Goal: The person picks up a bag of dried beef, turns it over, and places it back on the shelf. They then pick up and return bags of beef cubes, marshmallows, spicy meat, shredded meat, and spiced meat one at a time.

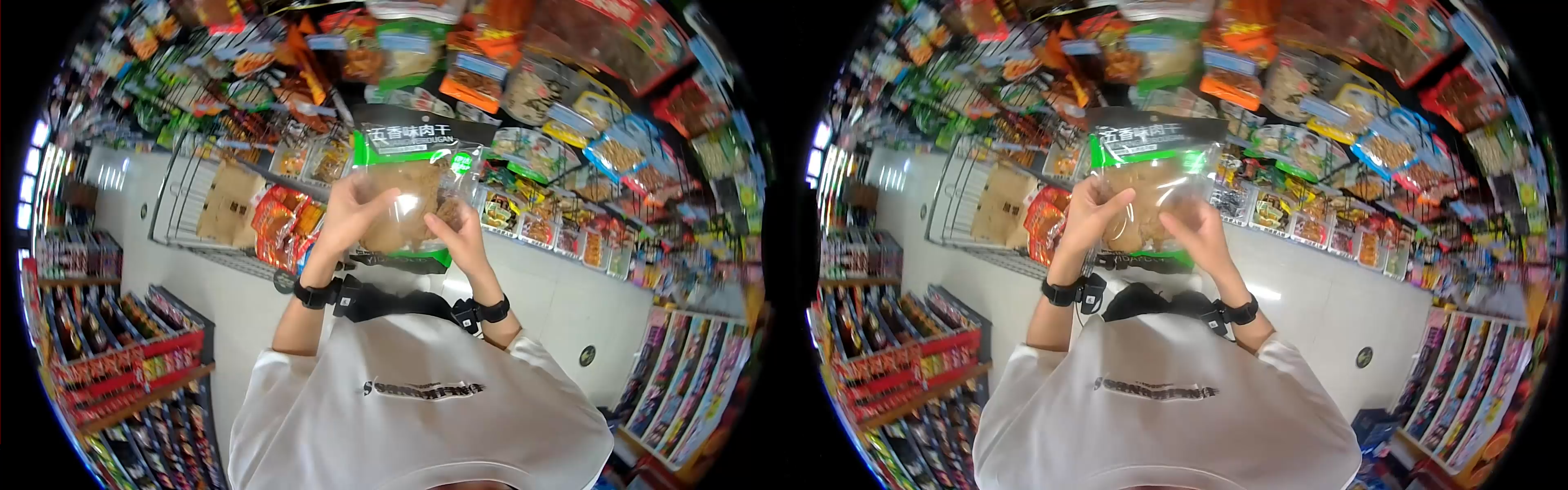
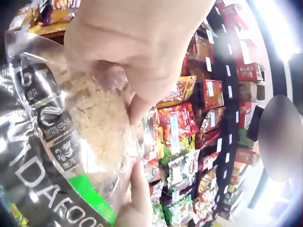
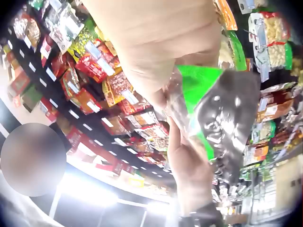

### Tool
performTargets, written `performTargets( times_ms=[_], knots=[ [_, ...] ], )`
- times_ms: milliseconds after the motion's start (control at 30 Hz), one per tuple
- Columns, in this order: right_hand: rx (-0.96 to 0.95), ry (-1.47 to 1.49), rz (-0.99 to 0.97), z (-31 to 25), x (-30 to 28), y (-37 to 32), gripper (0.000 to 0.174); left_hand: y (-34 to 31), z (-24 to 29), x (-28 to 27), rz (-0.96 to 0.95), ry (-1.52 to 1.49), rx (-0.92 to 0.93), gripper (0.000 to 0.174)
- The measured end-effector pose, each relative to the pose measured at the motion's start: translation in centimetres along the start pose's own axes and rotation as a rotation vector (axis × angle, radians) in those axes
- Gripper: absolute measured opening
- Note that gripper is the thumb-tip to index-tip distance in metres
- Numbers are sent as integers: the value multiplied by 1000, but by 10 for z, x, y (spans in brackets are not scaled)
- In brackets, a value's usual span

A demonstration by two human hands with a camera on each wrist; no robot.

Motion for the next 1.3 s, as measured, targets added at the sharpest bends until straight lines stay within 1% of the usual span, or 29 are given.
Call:
performTargets(
  times_ms=[33, 100, 133, 233, 333, 400, 500, 600, 633, 733, 800, 900, 1033, 1100, 1133, 1167, 1200, 1233, 1300],
  knots=[
    [-15, -16, 30, -4, -8, 0, 25, 1, 4, 11, -8, -7, 8, 29],
    [-14, -40, 43, -12, -19, -5, 28, 8, 1, 24, -4, -152, 62, 30],
    [-15, -33, 57, -18, -21, -9, 29, 9, 1, 26, -25, -47, -16, 40],
    [-11, -56, 83, -19, -31, -23, 35, 10, 16, 53, -27, -220, 122, 51],
    [-48, -110, 129, -25, -36, -31, 37, 8, 10, 63, -52, -223, 106, 56],
    [-58, -139, 131, -26, -39, -36, 39, 6, 10, 67, -44, -259, 112, 56],
    [-133, -206, 143, -27, -36, -38, 39, 4, 11, 69, -34, -275, 129, 57],
    [-129, -278, 124, -31, -32, -42, 38, -2, 13, 64, -17, -260, 103, 57],
    [-136, -282, 124, -33, -29, -43, 38, -4, 13, 62, -9, -253, 88, 58],
    [-142, -279, 112, -35, -20, -44, 37, -9, 10, 54, 10, -235, 130, 58],
    [-121, -261, 91, -32, -16, -45, 38, -14, 13, 51, 9, -233, 132, 58],
    [-155, -242, 91, -23, -10, -44, 39, -22, 6, 43, 42, -205, 148, 58],
    [-75, -227, 30, -19, -4, -45, 40, -32, 4, 38, 94, -266, 140, 55],
    [-42, -225, -3, -19, -3, -47, 40, -38, -3, 31, 158, -90, 90, 51],
    [-43, -284, -15, -16, -3, -49, 40, -42, -8, 31, 176, -134, 69, 49],
    [-69, -340, -17, -13, -4, -48, 40, -45, -10, 28, 193, -19, 92, 48],
    [-136, -389, -15, -11, -3, -46, 40, -43, -30, 23, 217, 7, 99, 45],
    [-193, -432, -3, -8, -1, -45, 40, -43, -25, 27, 235, -79, 86, 45],
    [-67, -350, -48, -19, 3, -46, 40, -46, -32, 22, 235, -67, 14, 47]
  ],
)
Point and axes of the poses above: each hand's wrist, its own y-axis towards the middle knuckle, its own x-axis out of the palm, z = x × y, the point moved 3 cm from there along y, towards the middle knuckle, and after that the axes turned 1 degree about x, right-handed, at the moved point
